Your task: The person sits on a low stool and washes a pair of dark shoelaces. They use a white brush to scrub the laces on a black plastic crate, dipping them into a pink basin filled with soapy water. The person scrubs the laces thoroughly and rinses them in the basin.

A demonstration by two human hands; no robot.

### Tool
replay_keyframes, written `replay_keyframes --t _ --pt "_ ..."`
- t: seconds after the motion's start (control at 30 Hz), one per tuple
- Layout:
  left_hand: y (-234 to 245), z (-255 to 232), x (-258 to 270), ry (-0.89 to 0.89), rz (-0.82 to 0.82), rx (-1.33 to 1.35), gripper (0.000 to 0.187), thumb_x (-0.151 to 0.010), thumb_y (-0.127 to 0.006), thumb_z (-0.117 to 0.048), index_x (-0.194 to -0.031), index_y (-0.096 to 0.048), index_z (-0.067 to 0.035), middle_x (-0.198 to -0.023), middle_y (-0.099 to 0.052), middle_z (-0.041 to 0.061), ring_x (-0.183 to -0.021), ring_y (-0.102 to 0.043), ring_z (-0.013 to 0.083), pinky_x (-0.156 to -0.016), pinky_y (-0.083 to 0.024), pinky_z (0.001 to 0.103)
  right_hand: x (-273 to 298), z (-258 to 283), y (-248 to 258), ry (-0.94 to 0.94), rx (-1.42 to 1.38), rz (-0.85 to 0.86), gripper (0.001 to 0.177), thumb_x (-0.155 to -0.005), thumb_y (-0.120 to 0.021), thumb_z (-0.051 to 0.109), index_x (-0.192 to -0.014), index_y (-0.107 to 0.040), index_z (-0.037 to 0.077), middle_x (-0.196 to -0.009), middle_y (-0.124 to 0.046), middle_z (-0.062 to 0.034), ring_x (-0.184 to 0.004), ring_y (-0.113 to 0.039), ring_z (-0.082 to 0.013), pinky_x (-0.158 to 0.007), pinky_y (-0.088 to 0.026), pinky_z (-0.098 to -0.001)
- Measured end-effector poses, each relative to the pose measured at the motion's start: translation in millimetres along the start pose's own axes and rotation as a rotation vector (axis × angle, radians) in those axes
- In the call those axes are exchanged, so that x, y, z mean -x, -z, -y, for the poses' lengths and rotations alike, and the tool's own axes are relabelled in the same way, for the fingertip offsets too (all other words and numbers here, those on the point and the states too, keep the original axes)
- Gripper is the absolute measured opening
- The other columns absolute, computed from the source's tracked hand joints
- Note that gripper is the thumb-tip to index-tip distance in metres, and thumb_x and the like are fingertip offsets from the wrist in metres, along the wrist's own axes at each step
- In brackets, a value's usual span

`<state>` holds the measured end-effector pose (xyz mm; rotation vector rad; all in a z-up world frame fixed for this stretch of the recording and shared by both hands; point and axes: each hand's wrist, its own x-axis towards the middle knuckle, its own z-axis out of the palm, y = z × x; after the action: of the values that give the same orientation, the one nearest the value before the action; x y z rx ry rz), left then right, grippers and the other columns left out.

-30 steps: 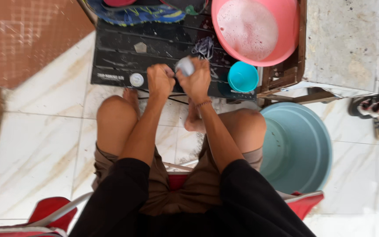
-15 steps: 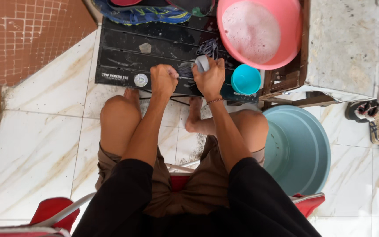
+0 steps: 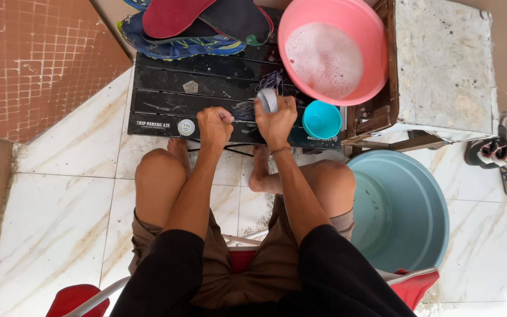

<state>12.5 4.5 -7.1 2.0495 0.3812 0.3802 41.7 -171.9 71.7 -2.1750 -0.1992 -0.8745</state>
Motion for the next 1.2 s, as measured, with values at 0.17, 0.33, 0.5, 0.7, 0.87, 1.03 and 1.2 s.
replay_keyframes --t 0.17,0.33,0.5,0.7,0.87,1.03,1.2 --pt "4 -11 6 -0.013 -0.004 -0.055 0.016 -0.084 -0.1 -0.007 -0.079 -0.087 -0.014 -0.075 -0.072 0.012 -0.08 -0.077 0.0362 -0.074 -0.066 0.043 22 -4 -17 -0.002 -0.202 0.072 0.04 -0.073 -0.107 0.031 -0.097 -0.089 0.005 -0.098 -0.08 -0.017 -0.086 -0.081 -0.0457 -0.076 -0.065 -0.0499" --pt "-7 6 -2 0.011 0.019 -0.031 0.012 -0.084 -0.099 -0.004 -0.084 -0.089 -0.011 -0.076 -0.074 0.014 -0.082 -0.079 0.0361 -0.076 -0.065 0.044 1 -4 15 -0.042 0.044 0.06 0.033 -0.09 -0.094 0.025 -0.109 -0.087 -0.001 -0.104 -0.072 -0.0109 -0.088 -0.079 -0.0434 -0.078 -0.067 -0.0494" --pt "1 -3 3 -0.006 0.026 -0.006 0.011 -0.086 -0.098 -0.002 -0.086 -0.089 -0.009 -0.077 -0.073 0.017 -0.082 -0.078 0.0383 -0.075 -0.065 0.044 15 1 1 0.006 -0.079 0.106 0.043 -0.071 -0.109 0.035 -0.093 -0.087 0.005 -0.093 -0.077 -0.0153 -0.083 -0.08 -0.0448 -0.071 -0.064 -0.0497" --pt "2 -6 4 0.0 0.033 -0.023 0.009 -0.087 -0.098 -0.004 -0.088 -0.09 -0.008 -0.08 -0.075 0.018 -0.084 -0.08 0.0401 -0.076 -0.067 0.046 -9 -5 26 -0.049 0.061 0.084 0.036 -0.079 -0.1 0.026 -0.103 -0.087 0.002 -0.101 -0.072 -0.0141 -0.084 -0.08 -0.0478 -0.071 -0.068 -0.0523" --pt "1 -1 4 0.018 0.061 -0.065 0.011 -0.087 -0.098 -0.004 -0.086 -0.089 -0.01 -0.081 -0.074 0.016 -0.083 -0.08 0.0376 -0.075 -0.067 0.045 2 8 9 -0.063 -0.14 0.147 0.048 -0.068 -0.112 0.036 -0.092 -0.086 0.004 -0.087 -0.076 -0.02 -0.082 -0.081 -0.0502 -0.062 -0.065 -0.052" --pt "2 1 0 0.013 0.055 -0.061 0.01 -0.087 -0.099 -0.007 -0.088 -0.09 -0.011 -0.081 -0.076 0.014 -0.084 -0.081 0.0369 -0.074 -0.066 0.044 -12 -3 27 -0.082 0.101 0.127 0.04 -0.077 -0.104 0.027 -0.105 -0.089 0.002 -0.098 -0.074 -0.0163 -0.08 -0.08 -0.0469 -0.068 -0.066 -0.0532" --pt "11 -13 14 -0.238 -0.002 -0.242 0.009 -0.088 -0.088 -0.005 -0.089 -0.081 -0.011 -0.084 -0.067 0.014 -0.085 -0.067 0.0392 -0.076 -0.058 0.051 -62 38 86 -0.263 -0.123 -0.035 0.053 -0.077 -0.105 0.041 -0.107 -0.087 0.001 -0.096 -0.083 -0.0191 -0.084 -0.083 -0.0384 -0.068 -0.065 -0.0471"
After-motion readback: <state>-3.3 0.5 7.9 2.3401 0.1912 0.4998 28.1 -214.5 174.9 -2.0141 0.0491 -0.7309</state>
